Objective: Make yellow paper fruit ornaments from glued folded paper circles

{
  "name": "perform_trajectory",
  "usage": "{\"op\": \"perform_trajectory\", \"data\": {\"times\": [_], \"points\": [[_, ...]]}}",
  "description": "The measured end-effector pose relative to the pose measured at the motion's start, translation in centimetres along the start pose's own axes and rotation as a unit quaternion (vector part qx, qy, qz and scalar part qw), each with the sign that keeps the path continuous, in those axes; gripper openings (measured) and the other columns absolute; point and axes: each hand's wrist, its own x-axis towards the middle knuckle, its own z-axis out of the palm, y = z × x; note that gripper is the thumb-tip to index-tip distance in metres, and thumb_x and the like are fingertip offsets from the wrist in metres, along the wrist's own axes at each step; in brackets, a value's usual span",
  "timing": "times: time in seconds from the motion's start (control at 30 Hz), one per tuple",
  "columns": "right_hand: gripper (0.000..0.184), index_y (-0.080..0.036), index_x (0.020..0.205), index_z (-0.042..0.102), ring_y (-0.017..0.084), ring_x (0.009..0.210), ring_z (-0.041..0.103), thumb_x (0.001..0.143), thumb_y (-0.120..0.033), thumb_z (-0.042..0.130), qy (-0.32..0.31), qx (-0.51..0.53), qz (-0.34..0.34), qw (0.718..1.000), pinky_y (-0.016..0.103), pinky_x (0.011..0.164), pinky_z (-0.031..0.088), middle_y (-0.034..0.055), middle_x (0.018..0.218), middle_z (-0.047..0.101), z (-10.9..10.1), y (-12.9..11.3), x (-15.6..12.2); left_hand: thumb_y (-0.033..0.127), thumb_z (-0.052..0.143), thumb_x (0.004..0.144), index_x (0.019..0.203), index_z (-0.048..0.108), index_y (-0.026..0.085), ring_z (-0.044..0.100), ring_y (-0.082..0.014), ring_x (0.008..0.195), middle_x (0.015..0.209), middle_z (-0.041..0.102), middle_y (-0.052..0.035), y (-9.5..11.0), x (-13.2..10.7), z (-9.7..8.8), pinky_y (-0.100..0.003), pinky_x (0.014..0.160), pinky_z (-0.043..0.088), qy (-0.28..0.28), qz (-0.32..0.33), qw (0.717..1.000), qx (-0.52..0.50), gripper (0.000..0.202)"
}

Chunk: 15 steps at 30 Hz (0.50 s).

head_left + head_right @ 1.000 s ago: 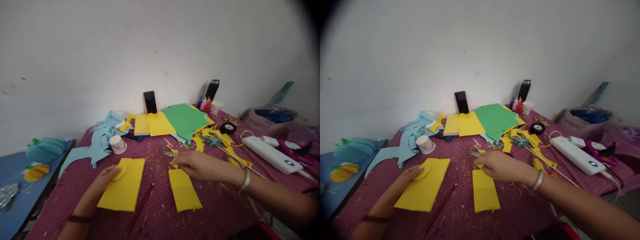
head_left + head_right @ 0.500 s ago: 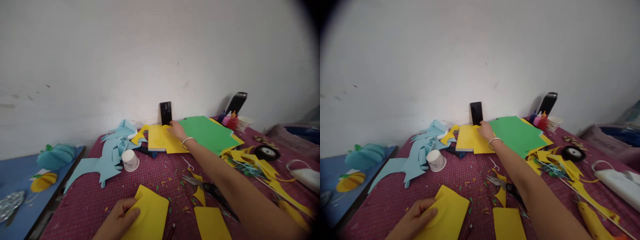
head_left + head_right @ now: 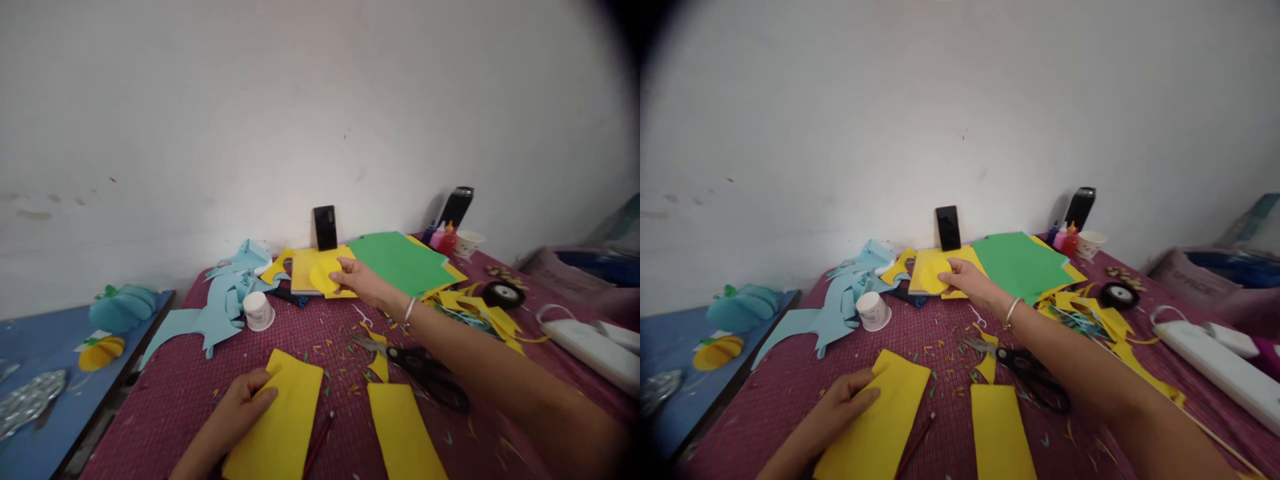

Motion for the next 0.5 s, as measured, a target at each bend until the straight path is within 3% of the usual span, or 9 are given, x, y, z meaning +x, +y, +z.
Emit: {"op": "perform_trajectory", "data": {"times": [0.07,0.13,0.2,0.27,0.33,0.43,0.5], "points": [[0.020,-0.020,0.079,0.060,0.012,0.062,0.058,0.072,-0.037,0.068,-0.016,0.040,-0.004,0.999,0.024,0.057,0.049,0.0000,0.075,0.065,0.1,-0.9,-4.0,0.042,0.059,0.072,0.054,0.051,0.018,0.057,-0.0225,0.085,0.087,0.063,-0.0074,0.5,-0.2,-0.5,-0.033,0.078,0.046,0.077,0.088,0.992,0.041,0.031],[0.019,-0.020,0.076,0.060,0.011,0.059,0.054,0.071,-0.036,0.070,-0.024,0.074,-0.001,0.997,0.023,0.055,0.045,-0.0016,0.070,0.062,0.2,-1.5,-7.4,0.039,0.063,0.070,0.054,0.054,0.018,0.056,-0.0279,0.108,0.114,0.062,-0.0121,1.5,-0.6,-1.1,-0.038,0.091,0.044,0.190,0.125,0.972,0.056,0.028],[0.017,-0.020,0.074,0.060,0.010,0.057,0.051,0.073,-0.033,0.070,-0.030,0.088,0.000,0.996,0.023,0.053,0.041,-0.0026,0.068,0.060,0.2,-2.0,-10.2,0.037,0.066,0.070,0.056,0.050,0.018,0.056,-0.0270,0.110,0.112,0.064,-0.0119,3.2,-1.3,-1.3,-0.037,0.090,0.046,0.256,0.136,0.957,0.025,0.029],[0.011,-0.020,0.075,0.060,0.011,0.058,0.050,0.076,-0.029,0.067,-0.023,0.059,-0.031,0.998,0.025,0.055,0.039,-0.0026,0.068,0.059,0.3,-2.4,-12.4,0.035,0.068,0.070,0.058,0.042,0.019,0.062,-0.0208,0.092,0.098,0.068,-0.0081,5.4,-2.1,-0.8,-0.032,0.078,0.050,0.238,0.130,0.961,-0.045,0.032],[0.001,-0.021,0.078,0.062,0.014,0.066,0.054,0.078,-0.021,0.063,0.010,-0.015,-0.119,0.993,0.028,0.063,0.042,-0.0014,0.073,0.060,0.4,-2.9,-14.2,0.031,0.069,0.069,0.061,0.038,0.020,0.062,-0.0148,0.074,0.090,0.068,-0.0037,7.7,-2.8,0.5,-0.027,0.065,0.052,0.209,0.114,0.964,-0.114,0.034],[0.018,-0.023,0.082,0.065,0.018,0.083,0.057,0.078,-0.009,0.056,0.064,-0.134,-0.286,0.947,0.034,0.077,0.044,0.0008,0.081,0.061,0.6,-3.5,-16.1,0.026,0.068,0.068,0.070,0.046,0.019,0.064,-0.0133,0.062,0.075,0.062,0.0025,10.3,-3.3,3.4,-0.023,0.053,0.052,0.164,0.108,0.964,-0.180,0.023],[0.025,-0.024,0.084,0.066,0.019,0.088,0.057,0.078,-0.004,0.053,0.083,-0.186,-0.350,0.914,0.036,0.079,0.043,0.0019,0.086,0.062,0.6,-3.6,-17.0,0.024,0.067,0.070,0.081,0.051,0.019,0.066,-0.0138,0.058,0.069,0.060,0.0047,11.1,-3.1,5.4,-0.021,0.048,0.050,0.144,0.112,0.960,-0.212,0.020]]}}
